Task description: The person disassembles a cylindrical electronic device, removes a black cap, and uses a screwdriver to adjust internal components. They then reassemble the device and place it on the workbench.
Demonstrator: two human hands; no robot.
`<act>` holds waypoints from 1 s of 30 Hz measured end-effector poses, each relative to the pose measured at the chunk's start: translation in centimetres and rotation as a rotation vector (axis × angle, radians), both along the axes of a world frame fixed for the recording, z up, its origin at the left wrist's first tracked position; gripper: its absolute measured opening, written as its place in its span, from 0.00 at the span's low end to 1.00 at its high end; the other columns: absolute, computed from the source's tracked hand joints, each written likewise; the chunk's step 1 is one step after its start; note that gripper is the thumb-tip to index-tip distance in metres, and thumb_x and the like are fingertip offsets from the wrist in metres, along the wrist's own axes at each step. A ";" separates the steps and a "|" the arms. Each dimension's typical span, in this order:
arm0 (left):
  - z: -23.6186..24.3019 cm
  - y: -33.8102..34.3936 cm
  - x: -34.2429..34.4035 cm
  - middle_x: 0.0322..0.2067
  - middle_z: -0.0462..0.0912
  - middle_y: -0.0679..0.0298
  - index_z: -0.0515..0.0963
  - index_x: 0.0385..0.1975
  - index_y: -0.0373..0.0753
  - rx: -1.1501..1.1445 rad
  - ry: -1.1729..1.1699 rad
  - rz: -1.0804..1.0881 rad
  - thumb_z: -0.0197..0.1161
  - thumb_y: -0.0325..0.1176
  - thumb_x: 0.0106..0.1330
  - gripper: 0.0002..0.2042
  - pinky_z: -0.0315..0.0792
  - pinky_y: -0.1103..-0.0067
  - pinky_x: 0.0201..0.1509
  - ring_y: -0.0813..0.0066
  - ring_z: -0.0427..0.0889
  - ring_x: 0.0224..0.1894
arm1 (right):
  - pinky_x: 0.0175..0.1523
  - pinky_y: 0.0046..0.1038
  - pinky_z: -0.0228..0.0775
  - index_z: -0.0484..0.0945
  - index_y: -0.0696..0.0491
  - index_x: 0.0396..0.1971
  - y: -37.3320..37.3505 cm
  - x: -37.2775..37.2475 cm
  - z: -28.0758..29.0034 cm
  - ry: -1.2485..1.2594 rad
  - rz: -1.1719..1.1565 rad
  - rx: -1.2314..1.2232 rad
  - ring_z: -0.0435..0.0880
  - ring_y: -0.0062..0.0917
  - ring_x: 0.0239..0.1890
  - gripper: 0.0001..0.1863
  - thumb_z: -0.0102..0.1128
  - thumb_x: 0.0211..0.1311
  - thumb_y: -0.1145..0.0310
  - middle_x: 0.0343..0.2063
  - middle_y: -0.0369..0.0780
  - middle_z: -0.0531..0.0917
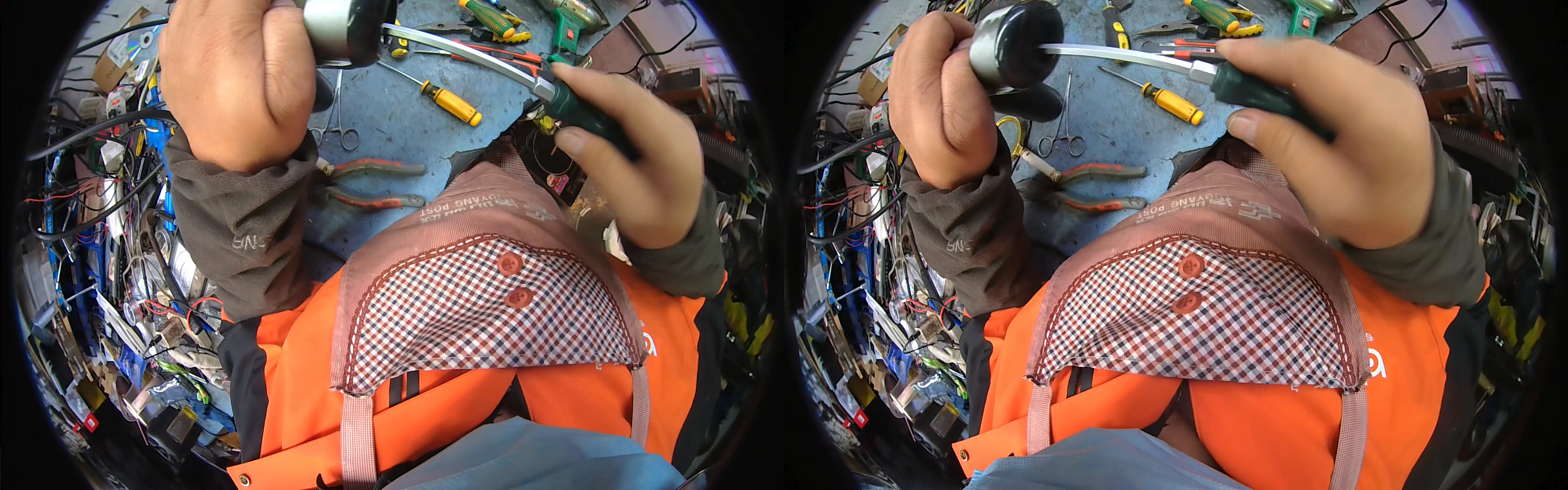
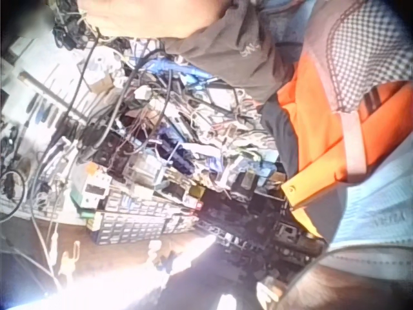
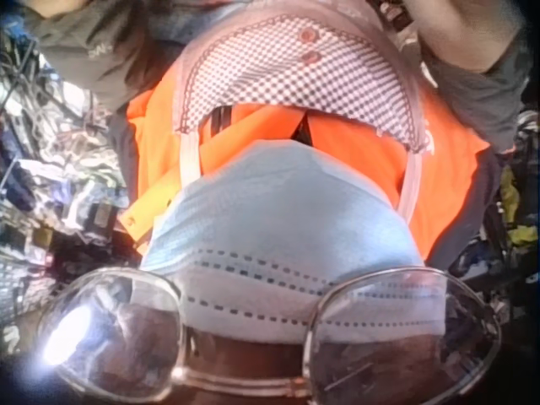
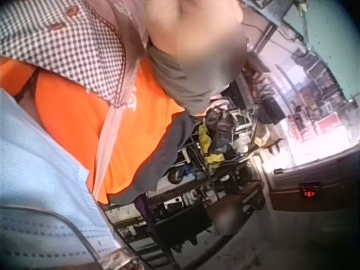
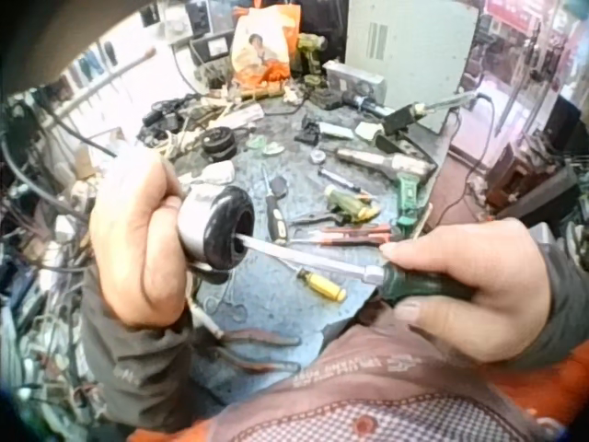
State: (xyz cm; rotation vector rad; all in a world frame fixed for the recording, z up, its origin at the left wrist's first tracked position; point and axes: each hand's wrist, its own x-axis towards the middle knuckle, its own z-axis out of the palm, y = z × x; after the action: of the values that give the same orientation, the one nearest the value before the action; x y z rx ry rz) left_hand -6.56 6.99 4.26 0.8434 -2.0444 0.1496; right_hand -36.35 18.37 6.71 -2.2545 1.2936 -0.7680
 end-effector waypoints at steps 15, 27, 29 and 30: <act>0.7 0.3 -0.5 0.28 0.75 0.54 0.75 0.29 0.34 -0.007 -0.048 0.000 0.51 0.31 0.66 0.08 0.68 0.66 0.39 0.54 0.73 0.31 | 0.40 0.31 0.82 0.79 0.66 0.55 0.1 -0.8 -0.7 0.424 0.136 -0.676 0.88 0.42 0.37 0.23 0.67 0.58 0.86 0.43 0.52 0.87; 0.3 -1.0 1.0 0.29 0.75 0.56 0.75 0.30 0.38 -0.080 -0.094 -0.077 0.56 0.31 0.63 0.04 0.66 0.61 0.40 0.50 0.73 0.33 | 0.31 0.15 0.66 0.75 0.59 0.59 -0.8 -1.1 1.3 -0.538 0.050 0.588 0.76 0.13 0.26 0.22 0.63 0.66 0.76 0.38 0.39 0.84; 0.1 -1.1 1.0 0.29 0.75 0.56 0.75 0.30 0.38 -0.067 -0.103 -0.066 0.56 0.31 0.63 0.04 0.66 0.61 0.41 0.50 0.73 0.33 | 0.37 0.19 0.72 0.76 0.60 0.58 -0.1 -0.7 -0.1 -0.146 0.109 0.090 0.81 0.22 0.32 0.25 0.66 0.59 0.82 0.39 0.41 0.83; 0.1 -1.0 1.1 0.29 0.75 0.56 0.75 0.30 0.38 -0.054 -0.105 -0.060 0.56 0.31 0.63 0.04 0.65 0.61 0.42 0.50 0.73 0.34 | 0.39 0.22 0.74 0.77 0.61 0.57 -0.1 -0.6 -0.3 0.104 0.112 -0.239 0.83 0.27 0.33 0.25 0.67 0.57 0.84 0.39 0.43 0.83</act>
State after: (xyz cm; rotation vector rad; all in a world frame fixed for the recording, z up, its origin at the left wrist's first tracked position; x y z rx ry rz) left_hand -5.50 5.97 4.40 0.7543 -2.1518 0.2190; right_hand -36.93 18.25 6.40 -2.5631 1.1606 -0.8117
